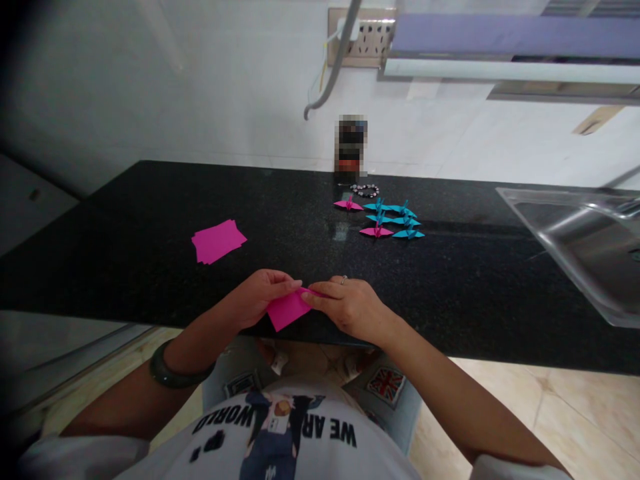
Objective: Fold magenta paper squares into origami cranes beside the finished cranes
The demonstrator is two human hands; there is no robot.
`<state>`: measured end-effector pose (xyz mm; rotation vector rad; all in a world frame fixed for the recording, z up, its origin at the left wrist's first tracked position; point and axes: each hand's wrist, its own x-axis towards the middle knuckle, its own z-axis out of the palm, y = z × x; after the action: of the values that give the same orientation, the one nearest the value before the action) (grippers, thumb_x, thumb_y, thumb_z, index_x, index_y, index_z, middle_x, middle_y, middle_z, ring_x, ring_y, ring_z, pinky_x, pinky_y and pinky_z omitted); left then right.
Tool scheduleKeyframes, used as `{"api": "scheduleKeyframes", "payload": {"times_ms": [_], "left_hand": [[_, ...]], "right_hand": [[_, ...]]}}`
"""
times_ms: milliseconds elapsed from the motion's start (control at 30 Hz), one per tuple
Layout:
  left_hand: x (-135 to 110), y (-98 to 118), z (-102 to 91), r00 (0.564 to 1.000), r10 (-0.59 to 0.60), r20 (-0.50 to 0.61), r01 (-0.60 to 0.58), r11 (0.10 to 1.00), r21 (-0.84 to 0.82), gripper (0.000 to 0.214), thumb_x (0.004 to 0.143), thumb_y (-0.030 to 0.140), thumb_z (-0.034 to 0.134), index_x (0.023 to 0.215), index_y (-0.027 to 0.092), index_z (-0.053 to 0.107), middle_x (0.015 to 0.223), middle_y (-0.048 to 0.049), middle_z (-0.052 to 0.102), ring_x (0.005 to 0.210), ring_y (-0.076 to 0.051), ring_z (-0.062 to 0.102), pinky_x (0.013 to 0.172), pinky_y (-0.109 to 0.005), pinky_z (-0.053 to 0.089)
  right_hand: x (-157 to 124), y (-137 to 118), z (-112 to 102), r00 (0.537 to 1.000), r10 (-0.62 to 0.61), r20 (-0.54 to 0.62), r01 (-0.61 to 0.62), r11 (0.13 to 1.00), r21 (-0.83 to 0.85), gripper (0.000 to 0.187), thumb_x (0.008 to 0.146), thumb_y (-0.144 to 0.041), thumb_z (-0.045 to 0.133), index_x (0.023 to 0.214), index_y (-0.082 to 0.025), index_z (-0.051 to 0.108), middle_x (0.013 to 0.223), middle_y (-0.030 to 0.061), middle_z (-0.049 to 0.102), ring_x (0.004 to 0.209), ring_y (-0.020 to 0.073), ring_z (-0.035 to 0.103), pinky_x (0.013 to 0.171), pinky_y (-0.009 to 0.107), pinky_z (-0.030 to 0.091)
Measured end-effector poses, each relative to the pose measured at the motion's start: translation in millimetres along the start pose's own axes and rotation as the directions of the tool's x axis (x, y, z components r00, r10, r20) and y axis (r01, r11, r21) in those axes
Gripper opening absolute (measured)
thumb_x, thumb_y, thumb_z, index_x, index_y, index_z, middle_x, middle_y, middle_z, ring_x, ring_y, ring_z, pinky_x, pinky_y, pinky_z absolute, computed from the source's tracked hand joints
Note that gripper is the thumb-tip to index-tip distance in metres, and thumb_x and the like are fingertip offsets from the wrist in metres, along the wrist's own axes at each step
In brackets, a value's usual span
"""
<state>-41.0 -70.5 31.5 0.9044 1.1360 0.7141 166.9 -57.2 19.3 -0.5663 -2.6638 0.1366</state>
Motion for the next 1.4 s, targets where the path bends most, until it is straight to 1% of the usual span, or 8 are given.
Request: {"api": "scheduleKeyframes", "payload": {"times_ms": [133, 200, 300, 367, 467, 567, 967, 1400], "left_hand": [[0.9, 1.3, -0.1, 0.999, 0.035, -0.039, -0.030, 0.992, 0.121, 0.026, 0.060, 0.035, 0.069, 0.065, 0.011, 0.060, 0.055, 0.0005, 0.055, 0.046, -0.007, 0.043, 0.045, -0.020, 0.030], [1.9, 0.4, -0.4, 0.997, 0.053, -0.064, -0.045, 0.992, 0.114, 0.026, 0.060, 0.036, 0.069, 0.065, 0.012, 0.059, 0.055, 0.0006, 0.055, 0.046, -0.008, 0.044, 0.045, -0.021, 0.030], [3.1, -1.2, -0.9, 0.993, 0.077, -0.088, -0.068, 0.993, 0.096, 0.027, 0.061, 0.038, 0.067, 0.066, 0.013, 0.059, 0.055, 0.0014, 0.054, 0.045, -0.007, 0.044, 0.045, -0.021, 0.031], [3.6, -1.8, -1.1, 0.992, 0.086, -0.097, -0.078, 0.994, 0.081, 0.027, 0.062, 0.038, 0.066, 0.066, 0.013, 0.058, 0.055, 0.0017, 0.054, 0.045, -0.007, 0.044, 0.046, -0.021, 0.031], [3.9, -1.7, -0.8, 0.991, 0.086, -0.102, -0.080, 0.994, 0.068, 0.027, 0.063, 0.038, 0.066, 0.066, 0.013, 0.058, 0.055, 0.0013, 0.055, 0.046, -0.008, 0.045, 0.046, -0.021, 0.032], [4.1, -1.3, -0.4, 0.991, 0.083, -0.108, -0.075, 0.994, 0.077, 0.027, 0.063, 0.037, 0.067, 0.068, 0.012, 0.058, 0.057, 0.0001, 0.056, 0.047, -0.008, 0.046, 0.047, -0.022, 0.033], [4.5, -3.5, 3.2, 0.994, 0.093, -0.050, -0.084, 0.985, 0.151, 0.032, 0.065, 0.044, 0.062, 0.062, 0.012, 0.056, 0.052, 0.0014, 0.051, 0.044, -0.007, 0.040, 0.044, -0.021, 0.027], [4.3, -5.5, 1.7, 0.988, 0.144, -0.056, -0.136, 0.982, 0.128, 0.036, 0.066, 0.047, 0.060, 0.065, 0.012, 0.058, 0.055, 0.0011, 0.052, 0.046, -0.007, 0.040, 0.045, -0.021, 0.028]], "right_hand": [[2.0, -4.3, -3.5, 0.998, 0.066, -0.008, -0.063, 0.978, 0.198, 0.034, 0.085, -0.017, 0.044, 0.117, -0.022, 0.052, 0.112, 0.0089, 0.058, 0.094, 0.0175, 0.055, 0.076, 0.033, 0.047], [3.5, -7.8, -3.0, 0.974, 0.218, -0.066, -0.172, 0.895, 0.412, 0.036, 0.083, -0.021, 0.047, 0.119, -0.021, 0.050, 0.114, 0.0097, 0.056, 0.096, 0.0176, 0.054, 0.076, 0.032, 0.047], [6.7, -12.6, 2.7, 0.798, 0.601, -0.049, -0.361, 0.542, 0.759, 0.041, 0.082, -0.033, 0.048, 0.121, -0.019, 0.045, 0.104, 0.0097, 0.059, 0.075, 0.0132, 0.058, 0.059, 0.026, 0.049], [9.8, -14.9, 8.2, 0.677, 0.729, 0.101, -0.425, 0.275, 0.862, 0.035, 0.081, -0.040, 0.048, 0.106, -0.016, 0.053, 0.081, 0.0049, 0.062, 0.056, 0.0094, 0.054, 0.048, 0.022, 0.046], [15.1, -17.9, 14.8, 0.643, 0.713, 0.280, -0.449, 0.055, 0.892, 0.028, 0.075, -0.041, 0.057, 0.082, -0.014, 0.057, 0.063, -0.0008, 0.058, 0.043, 0.0052, 0.045, 0.040, 0.019, 0.040], [19.0, -20.2, 18.4, 0.631, 0.701, 0.332, -0.426, -0.044, 0.904, 0.025, 0.073, -0.039, 0.059, 0.073, -0.015, 0.055, 0.058, -0.0025, 0.057, 0.039, 0.0040, 0.042, 0.037, 0.017, 0.036], [23.4, -19.4, 18.0, 0.609, 0.727, 0.317, -0.428, -0.036, 0.903, 0.023, 0.071, -0.036, 0.062, 0.073, -0.014, 0.056, 0.056, -0.0029, 0.056, 0.038, 0.0030, 0.040, 0.036, 0.016, 0.033], [24.3, -16.5, 17.8, 0.630, 0.703, 0.329, -0.445, -0.019, 0.895, 0.027, 0.073, -0.039, 0.059, 0.067, -0.013, 0.055, 0.055, -0.0021, 0.056, 0.037, 0.0028, 0.040, 0.036, 0.016, 0.029]]}}
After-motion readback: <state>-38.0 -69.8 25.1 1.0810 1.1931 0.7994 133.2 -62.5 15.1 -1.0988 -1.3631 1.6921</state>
